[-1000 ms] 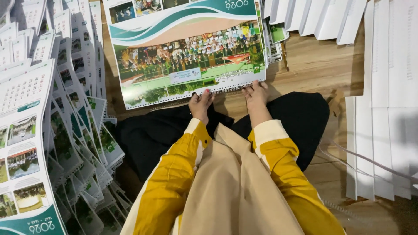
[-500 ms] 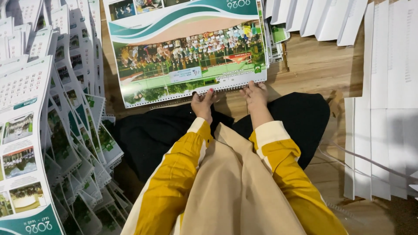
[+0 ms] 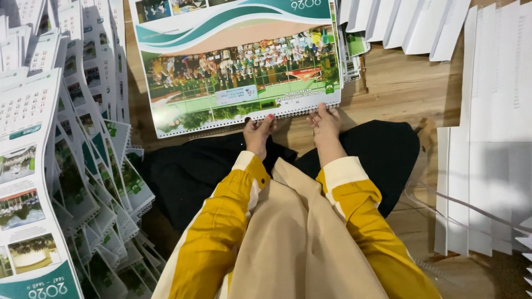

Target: The person sits on the floor and assembles wall calendars by inserting a plastic spiral binding into pre-punched holes along the edge of the pages. They repeatedly pick up calendar sheets, align the binding, and push it through the holes to secure the pages together.

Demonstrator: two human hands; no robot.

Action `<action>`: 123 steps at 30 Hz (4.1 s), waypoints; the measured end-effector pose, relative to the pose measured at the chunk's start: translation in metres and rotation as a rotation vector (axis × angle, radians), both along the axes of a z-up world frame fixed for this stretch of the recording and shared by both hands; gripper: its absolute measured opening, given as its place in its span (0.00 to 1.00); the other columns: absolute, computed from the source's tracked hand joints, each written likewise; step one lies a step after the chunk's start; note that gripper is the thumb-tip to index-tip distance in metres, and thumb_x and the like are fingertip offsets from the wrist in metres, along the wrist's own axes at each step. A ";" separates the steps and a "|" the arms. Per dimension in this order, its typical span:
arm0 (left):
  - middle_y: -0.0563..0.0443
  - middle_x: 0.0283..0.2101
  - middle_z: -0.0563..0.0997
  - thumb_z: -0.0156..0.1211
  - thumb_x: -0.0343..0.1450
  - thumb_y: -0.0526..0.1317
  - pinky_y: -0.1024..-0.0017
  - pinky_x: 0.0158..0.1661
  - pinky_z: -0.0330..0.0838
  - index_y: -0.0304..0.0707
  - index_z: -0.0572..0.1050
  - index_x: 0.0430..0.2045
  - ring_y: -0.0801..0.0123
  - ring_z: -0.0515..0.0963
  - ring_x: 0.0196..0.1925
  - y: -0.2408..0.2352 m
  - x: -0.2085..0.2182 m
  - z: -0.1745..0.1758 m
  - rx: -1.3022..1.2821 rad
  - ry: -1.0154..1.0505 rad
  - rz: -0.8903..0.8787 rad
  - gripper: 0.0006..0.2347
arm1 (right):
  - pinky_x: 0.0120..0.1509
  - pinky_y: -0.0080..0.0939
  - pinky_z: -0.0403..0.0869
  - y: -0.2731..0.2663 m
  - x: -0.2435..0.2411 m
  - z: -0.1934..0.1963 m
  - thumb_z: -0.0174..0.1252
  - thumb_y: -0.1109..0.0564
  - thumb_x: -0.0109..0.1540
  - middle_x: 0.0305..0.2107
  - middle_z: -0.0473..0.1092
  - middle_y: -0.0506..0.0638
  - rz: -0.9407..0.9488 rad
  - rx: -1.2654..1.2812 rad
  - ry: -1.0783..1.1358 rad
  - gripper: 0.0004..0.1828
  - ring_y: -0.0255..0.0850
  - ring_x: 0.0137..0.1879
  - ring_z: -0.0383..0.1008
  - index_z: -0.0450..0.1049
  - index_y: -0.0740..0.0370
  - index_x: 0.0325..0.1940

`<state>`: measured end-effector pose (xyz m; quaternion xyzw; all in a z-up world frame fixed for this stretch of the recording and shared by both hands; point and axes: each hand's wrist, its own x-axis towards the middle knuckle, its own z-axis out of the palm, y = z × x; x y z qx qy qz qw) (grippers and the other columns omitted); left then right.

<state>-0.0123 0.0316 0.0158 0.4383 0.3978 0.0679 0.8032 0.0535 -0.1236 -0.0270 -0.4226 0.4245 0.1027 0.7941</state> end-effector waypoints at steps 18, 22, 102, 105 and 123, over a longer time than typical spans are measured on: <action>0.46 0.32 0.61 0.69 0.58 0.36 0.65 0.37 0.80 0.21 0.55 0.51 0.64 0.77 0.26 -0.010 0.005 0.014 -0.015 0.035 0.064 0.32 | 0.38 0.33 0.79 0.010 -0.012 0.058 0.51 0.58 0.60 0.32 0.53 0.46 -0.155 -0.075 -0.093 0.09 0.37 0.35 0.64 0.58 0.54 0.38; 0.45 0.29 0.65 0.68 0.58 0.32 0.67 0.34 0.80 0.26 0.67 0.35 0.61 0.78 0.28 -0.012 0.005 0.000 0.008 0.023 0.113 0.17 | 0.39 0.37 0.80 0.006 -0.006 0.027 0.51 0.58 0.60 0.41 0.52 0.48 -0.146 0.009 -0.108 0.19 0.38 0.38 0.60 0.53 0.52 0.52; 0.42 0.29 0.73 0.64 0.62 0.34 0.70 0.37 0.78 0.29 0.70 0.28 0.53 0.80 0.33 0.016 -0.004 -0.013 -0.002 -0.062 -0.031 0.09 | 0.35 0.40 0.79 0.021 -0.019 0.074 0.60 0.61 0.54 0.23 0.64 0.51 0.174 -0.057 -0.109 0.11 0.44 0.28 0.75 0.64 0.66 0.34; 0.37 0.27 0.75 0.66 0.61 0.38 0.71 0.31 0.79 0.29 0.69 0.25 0.56 0.80 0.28 0.017 0.002 -0.036 0.062 -0.008 0.000 0.12 | 0.39 0.41 0.79 0.016 -0.020 0.071 0.53 0.54 0.60 0.25 0.65 0.50 0.169 -0.131 -0.093 0.10 0.43 0.33 0.76 0.64 0.63 0.38; 0.44 0.32 0.62 0.68 0.60 0.40 0.70 0.32 0.81 0.20 0.58 0.48 0.62 0.78 0.25 0.011 0.001 -0.012 0.074 0.083 0.087 0.29 | 0.25 0.30 0.75 0.010 -0.005 0.043 0.51 0.47 0.60 0.31 0.62 0.49 -0.131 -0.171 -0.045 0.10 0.43 0.31 0.73 0.62 0.50 0.40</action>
